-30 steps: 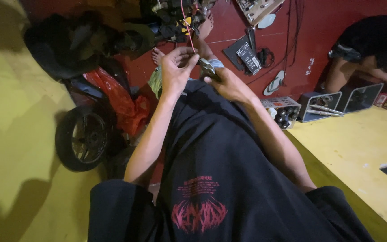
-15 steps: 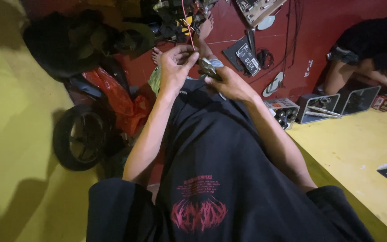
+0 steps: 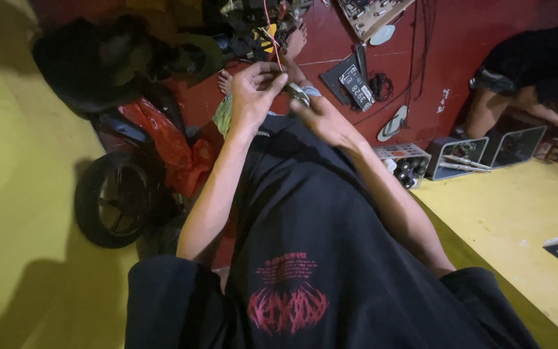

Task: Repairing motorcycle electrical wiring and assembling the front fairing.

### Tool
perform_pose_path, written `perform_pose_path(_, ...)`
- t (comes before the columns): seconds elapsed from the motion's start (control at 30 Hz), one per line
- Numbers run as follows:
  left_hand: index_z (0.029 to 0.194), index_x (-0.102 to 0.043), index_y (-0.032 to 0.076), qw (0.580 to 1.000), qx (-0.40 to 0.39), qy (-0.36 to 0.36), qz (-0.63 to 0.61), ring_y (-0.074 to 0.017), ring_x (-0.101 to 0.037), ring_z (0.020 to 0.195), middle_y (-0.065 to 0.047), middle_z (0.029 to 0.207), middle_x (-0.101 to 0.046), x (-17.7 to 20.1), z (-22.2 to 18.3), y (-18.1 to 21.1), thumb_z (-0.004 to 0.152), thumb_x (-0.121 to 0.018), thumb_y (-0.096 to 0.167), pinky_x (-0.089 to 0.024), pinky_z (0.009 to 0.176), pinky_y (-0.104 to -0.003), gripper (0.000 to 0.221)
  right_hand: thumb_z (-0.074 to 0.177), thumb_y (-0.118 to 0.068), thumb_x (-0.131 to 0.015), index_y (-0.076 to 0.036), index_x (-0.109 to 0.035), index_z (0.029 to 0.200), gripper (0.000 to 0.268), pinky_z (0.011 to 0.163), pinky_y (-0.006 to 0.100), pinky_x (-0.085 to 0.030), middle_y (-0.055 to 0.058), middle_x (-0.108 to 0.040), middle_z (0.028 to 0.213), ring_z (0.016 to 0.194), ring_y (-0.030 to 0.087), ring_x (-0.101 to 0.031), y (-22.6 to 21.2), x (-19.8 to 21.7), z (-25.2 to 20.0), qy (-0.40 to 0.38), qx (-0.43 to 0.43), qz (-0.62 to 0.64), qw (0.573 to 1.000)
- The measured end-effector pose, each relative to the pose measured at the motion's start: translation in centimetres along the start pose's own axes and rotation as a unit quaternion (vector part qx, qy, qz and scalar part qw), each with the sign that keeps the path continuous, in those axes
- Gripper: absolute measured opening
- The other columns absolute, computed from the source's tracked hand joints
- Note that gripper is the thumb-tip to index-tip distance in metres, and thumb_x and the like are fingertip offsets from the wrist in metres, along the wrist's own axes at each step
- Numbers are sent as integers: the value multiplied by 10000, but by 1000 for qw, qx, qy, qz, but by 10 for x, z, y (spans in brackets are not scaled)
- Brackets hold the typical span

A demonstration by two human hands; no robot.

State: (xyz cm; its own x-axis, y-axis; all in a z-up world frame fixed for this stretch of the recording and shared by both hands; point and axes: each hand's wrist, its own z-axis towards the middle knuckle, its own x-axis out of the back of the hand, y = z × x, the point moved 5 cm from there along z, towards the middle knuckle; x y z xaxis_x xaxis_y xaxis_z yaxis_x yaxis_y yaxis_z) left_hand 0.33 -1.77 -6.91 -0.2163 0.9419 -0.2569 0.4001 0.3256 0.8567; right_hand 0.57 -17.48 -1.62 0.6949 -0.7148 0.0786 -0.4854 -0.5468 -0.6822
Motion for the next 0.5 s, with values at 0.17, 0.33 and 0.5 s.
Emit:
perform_pose_path(0.17,1037,-735,31,999,-4,-5,41,-159,-756,849,-99,922,-784,-1,5,-2,880,-800,214,-650,765,-261,250,1090,-495,-356,-153,-516,931,409,565,272,-263,-65,-373,734,621,76,-303,15,2,0,36,2,33,999)
perform_pose_path(0.33,1023,-729,20,999,-18,-11,28,-151,-763,812,-113,892,-787,-2,10,-16,891,-773,147,-653,730,-251,188,1102,-479,-397,-144,-475,900,399,657,354,-321,-13,-402,782,714,132,-383,24,5,2,74,-14,-91,993)
perform_pose_path(0.5,1036,-715,10,999,-15,-4,37,-161,-775,797,-134,893,-791,-4,11,-22,903,-740,62,-664,728,-254,145,1078,-438,-439,-49,-573,1149,416,606,529,-410,245,-668,797,703,463,-644,14,4,-4,147,14,-230,962)
